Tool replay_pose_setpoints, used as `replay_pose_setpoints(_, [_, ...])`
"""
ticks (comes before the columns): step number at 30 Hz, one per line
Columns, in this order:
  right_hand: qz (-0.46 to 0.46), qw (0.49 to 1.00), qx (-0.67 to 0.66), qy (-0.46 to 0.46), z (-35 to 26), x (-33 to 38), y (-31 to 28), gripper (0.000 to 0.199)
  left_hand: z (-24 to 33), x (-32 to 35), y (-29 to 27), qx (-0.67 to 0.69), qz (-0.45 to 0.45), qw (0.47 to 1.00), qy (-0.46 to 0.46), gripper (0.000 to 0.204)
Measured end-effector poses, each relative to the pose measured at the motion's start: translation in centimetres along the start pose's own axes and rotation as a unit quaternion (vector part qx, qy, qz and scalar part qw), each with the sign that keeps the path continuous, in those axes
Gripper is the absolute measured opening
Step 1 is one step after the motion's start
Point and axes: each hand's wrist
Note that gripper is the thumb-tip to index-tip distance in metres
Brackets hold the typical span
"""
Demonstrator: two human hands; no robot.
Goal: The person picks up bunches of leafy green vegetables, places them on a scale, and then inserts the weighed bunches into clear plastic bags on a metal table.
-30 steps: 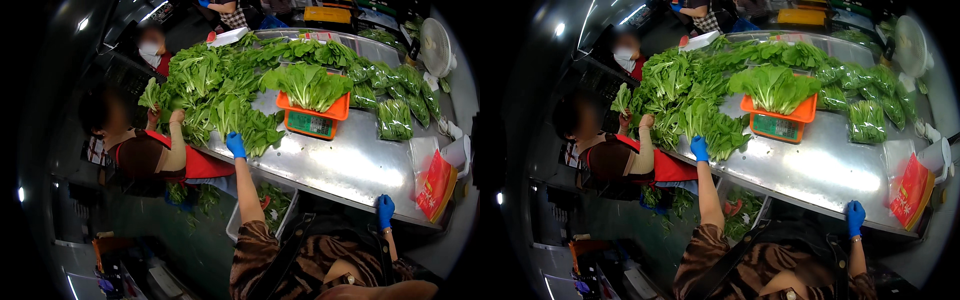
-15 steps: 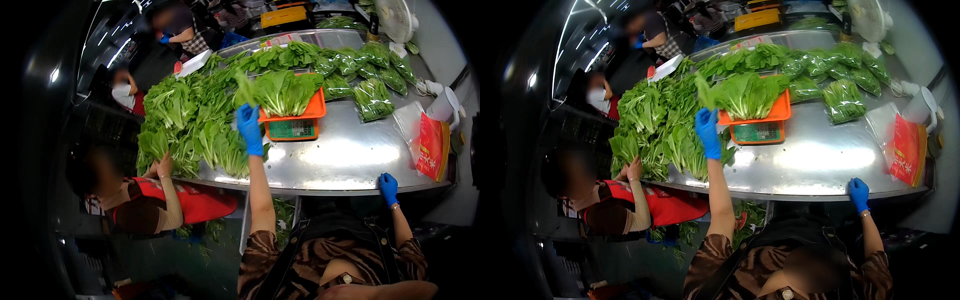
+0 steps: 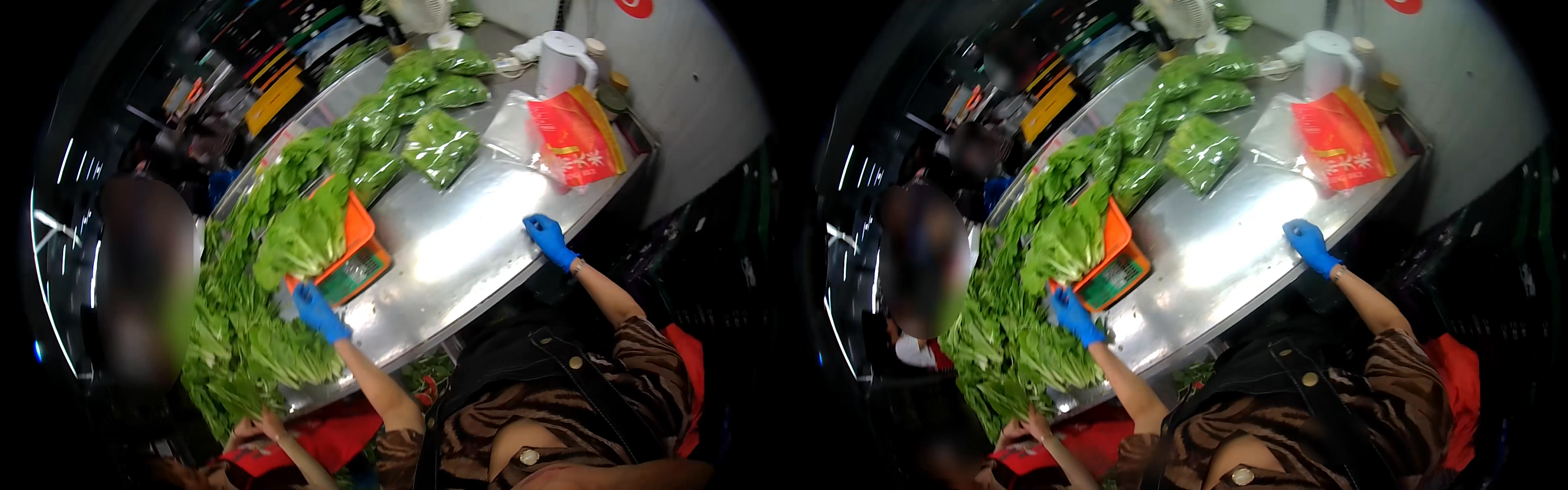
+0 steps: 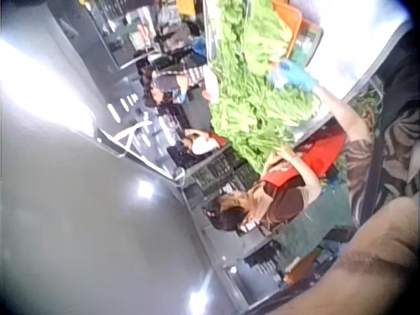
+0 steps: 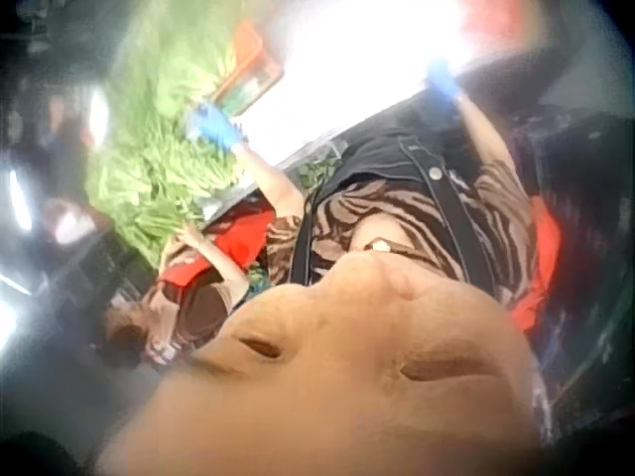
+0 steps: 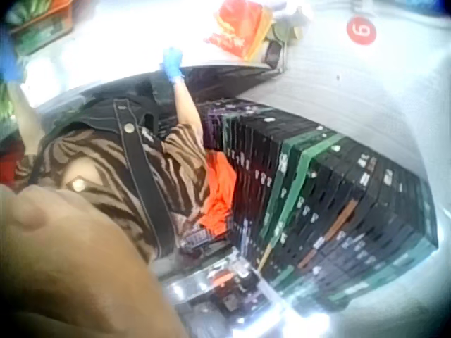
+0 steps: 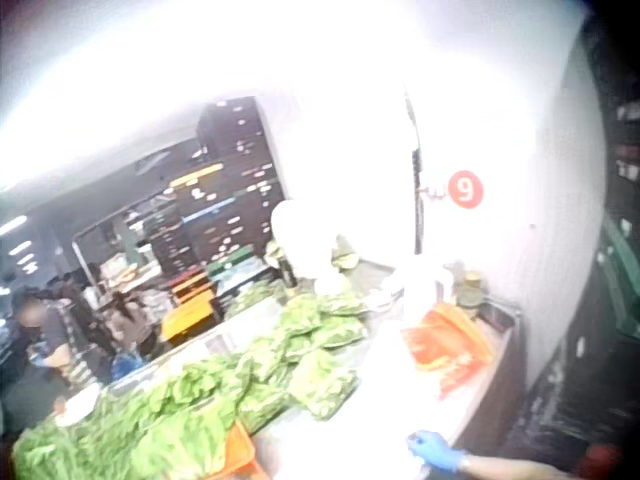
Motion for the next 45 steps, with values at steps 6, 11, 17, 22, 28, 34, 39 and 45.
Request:
replay_pose_setpoints(6, [0.230,0.865,0.406,-0.184,-4.0,-8.9,-4.3,0.073,-8.6,7.0,-4.4,0.083,0.022,0.988,-0.128,0.023])
replay_pose_setpoints(11, [0.179,0.893,0.370,-0.182,4.9,-16.1,-9.9,0.040,-7.4,11.7,-4.2,0.164,-0.018,0.956,-0.241,0.023])
replay_pose_setpoints(17, [0.186,0.910,0.286,-0.237,-9.1,-10.3,-7.7,0.029,-8.9,15.9,-6.9,0.174,0.025,0.939,-0.296,0.022])
replay_pose_setpoints(22, [0.022,0.948,0.119,-0.293,-10.6,-2.9,1.9,0.033,-7.7,17.2,-6.0,0.177,0.029,0.932,-0.314,0.021])
replay_pose_setpoints(28, [-0.321,0.945,0.050,-0.039,-3.9,1.2,13.1,0.048,-5.8,14.3,-4.1,0.253,-0.031,0.916,-0.309,0.028])
replay_pose_setpoints(34, [-0.326,0.944,-0.058,-0.015,-8.9,0.2,16.0,0.053,0.1,6.8,-3.9,0.338,-0.099,0.906,-0.235,0.033])
replay_pose_setpoints(39, [-0.296,0.939,-0.168,-0.052,-14.1,-3.1,21.7,0.059,3.8,-1.5,-0.2,0.390,-0.132,0.904,-0.110,0.037])
replay_pose_setpoints(45, [-0.266,0.945,-0.191,-0.016,-18.5,-4.9,31.8,0.076,-4.6,-11.0,3.4,-0.009,-0.150,0.968,-0.201,0.117])
Point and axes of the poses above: each hand's wrist, its own x-axis away from the middle knuckle, its own y-axis out of the palm, z = x × y, and after that the axes turned 7 degrees about -x, right-handed
